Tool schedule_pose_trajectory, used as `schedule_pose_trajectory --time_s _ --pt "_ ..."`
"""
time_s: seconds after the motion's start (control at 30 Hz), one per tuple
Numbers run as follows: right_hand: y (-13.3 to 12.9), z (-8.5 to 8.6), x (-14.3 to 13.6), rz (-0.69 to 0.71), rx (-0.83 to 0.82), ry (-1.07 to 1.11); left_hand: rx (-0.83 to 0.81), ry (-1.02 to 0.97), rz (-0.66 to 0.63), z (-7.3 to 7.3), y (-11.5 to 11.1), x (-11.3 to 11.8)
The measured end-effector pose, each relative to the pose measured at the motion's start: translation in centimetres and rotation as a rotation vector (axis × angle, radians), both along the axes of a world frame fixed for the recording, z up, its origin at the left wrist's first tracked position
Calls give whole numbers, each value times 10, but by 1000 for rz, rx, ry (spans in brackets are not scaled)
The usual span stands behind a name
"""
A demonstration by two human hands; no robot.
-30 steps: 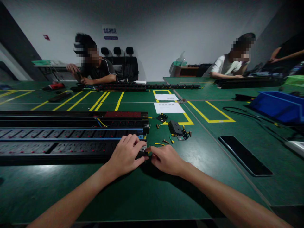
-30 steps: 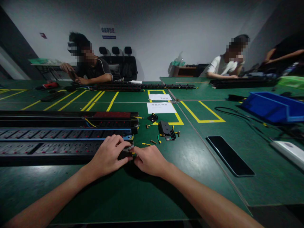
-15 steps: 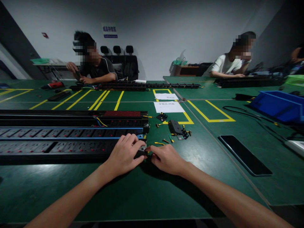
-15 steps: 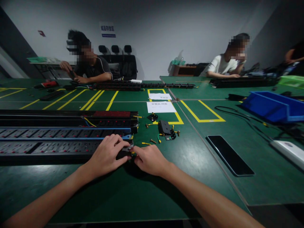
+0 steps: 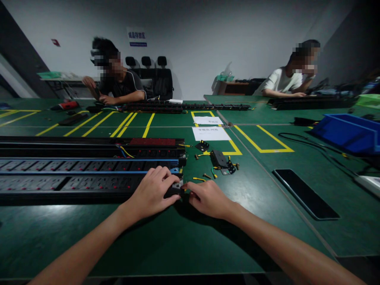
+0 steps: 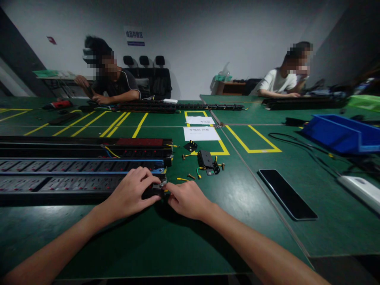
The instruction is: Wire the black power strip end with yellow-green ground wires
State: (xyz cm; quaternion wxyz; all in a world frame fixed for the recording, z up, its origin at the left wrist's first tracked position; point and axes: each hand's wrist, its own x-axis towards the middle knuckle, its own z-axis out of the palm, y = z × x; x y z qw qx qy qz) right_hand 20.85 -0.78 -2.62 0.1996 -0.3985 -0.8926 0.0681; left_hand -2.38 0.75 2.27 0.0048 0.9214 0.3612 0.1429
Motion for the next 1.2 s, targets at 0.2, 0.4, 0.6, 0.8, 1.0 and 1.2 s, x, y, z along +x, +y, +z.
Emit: schedule_pose_trajectory --time_s 0.2,0.4,0.6,0.8,1.0,1.2 --pt "0 1 0 -1 -7 -9 -1 -9 -17 3 2 -3" --pt "-1 3 0 -6 -7 -13 -33 4 -38 7 4 -6" --pt "-2 5 -1 -5 -14 -15 -16 2 -45 10 3 -7" --pt "0 1 -1 -4 -1 -10 117 -39 80 -2 -3 10" --pt "-1 1 -1 6 4 0 136 -23 112 -6 -5 12" --pt "0 1 -1 7 11 7 154 -21 103 -6 -1 8"
